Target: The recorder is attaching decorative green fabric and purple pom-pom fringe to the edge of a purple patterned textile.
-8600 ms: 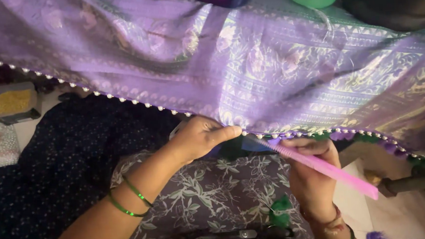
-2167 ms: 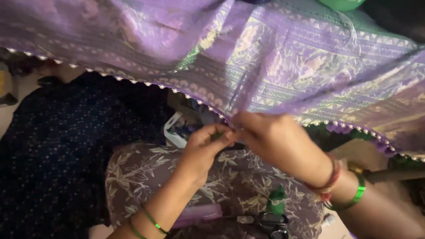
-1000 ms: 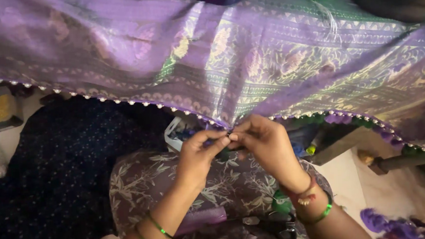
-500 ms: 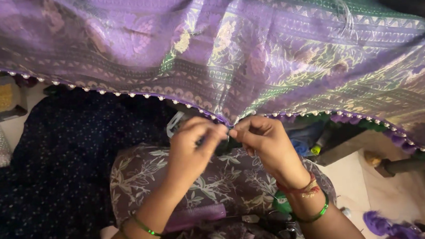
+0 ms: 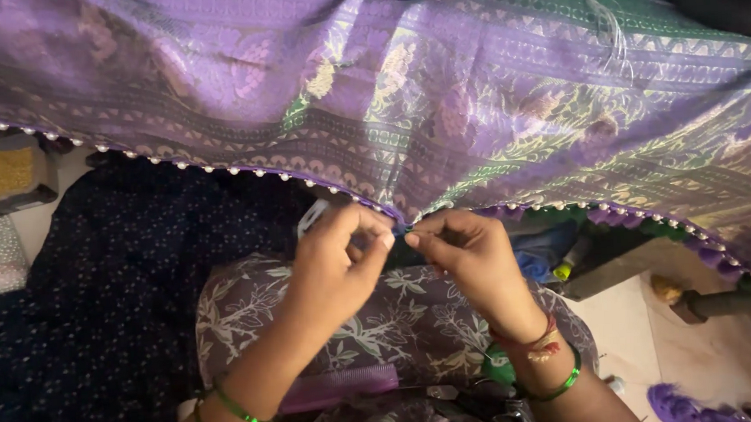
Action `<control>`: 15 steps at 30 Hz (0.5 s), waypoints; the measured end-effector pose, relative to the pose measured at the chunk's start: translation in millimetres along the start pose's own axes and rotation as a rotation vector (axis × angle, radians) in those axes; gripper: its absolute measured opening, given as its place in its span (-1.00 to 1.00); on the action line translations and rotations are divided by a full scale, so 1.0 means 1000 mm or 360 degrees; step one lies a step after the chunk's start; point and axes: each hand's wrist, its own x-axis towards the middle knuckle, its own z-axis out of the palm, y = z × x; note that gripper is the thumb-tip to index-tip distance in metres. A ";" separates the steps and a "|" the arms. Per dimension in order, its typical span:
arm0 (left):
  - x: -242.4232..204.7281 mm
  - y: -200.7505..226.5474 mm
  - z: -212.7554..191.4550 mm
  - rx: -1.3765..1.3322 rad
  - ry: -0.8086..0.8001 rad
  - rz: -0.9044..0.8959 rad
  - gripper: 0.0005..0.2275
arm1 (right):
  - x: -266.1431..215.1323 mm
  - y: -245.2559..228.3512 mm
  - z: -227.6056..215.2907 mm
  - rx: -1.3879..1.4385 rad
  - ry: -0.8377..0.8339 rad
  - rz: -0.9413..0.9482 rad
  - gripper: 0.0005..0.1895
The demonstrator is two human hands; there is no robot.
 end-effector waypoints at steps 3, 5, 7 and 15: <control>-0.013 -0.003 0.021 -0.0333 -0.0086 -0.0277 -0.92 | -0.002 0.000 0.003 -0.0194 0.0092 -0.0096 -0.89; -0.019 -0.005 0.030 -0.0470 -0.0085 -0.0339 -0.92 | -0.005 -0.002 0.004 -0.0308 0.0143 -0.0182 -0.89; -0.022 -0.005 0.034 -0.0560 0.0014 -0.0216 -0.92 | -0.009 -0.006 0.005 -0.0649 0.0271 -0.0468 -0.90; -0.023 -0.017 0.039 -0.0465 0.0073 -0.0126 -0.93 | -0.036 -0.047 -0.010 -0.1280 0.0031 -0.1152 -0.77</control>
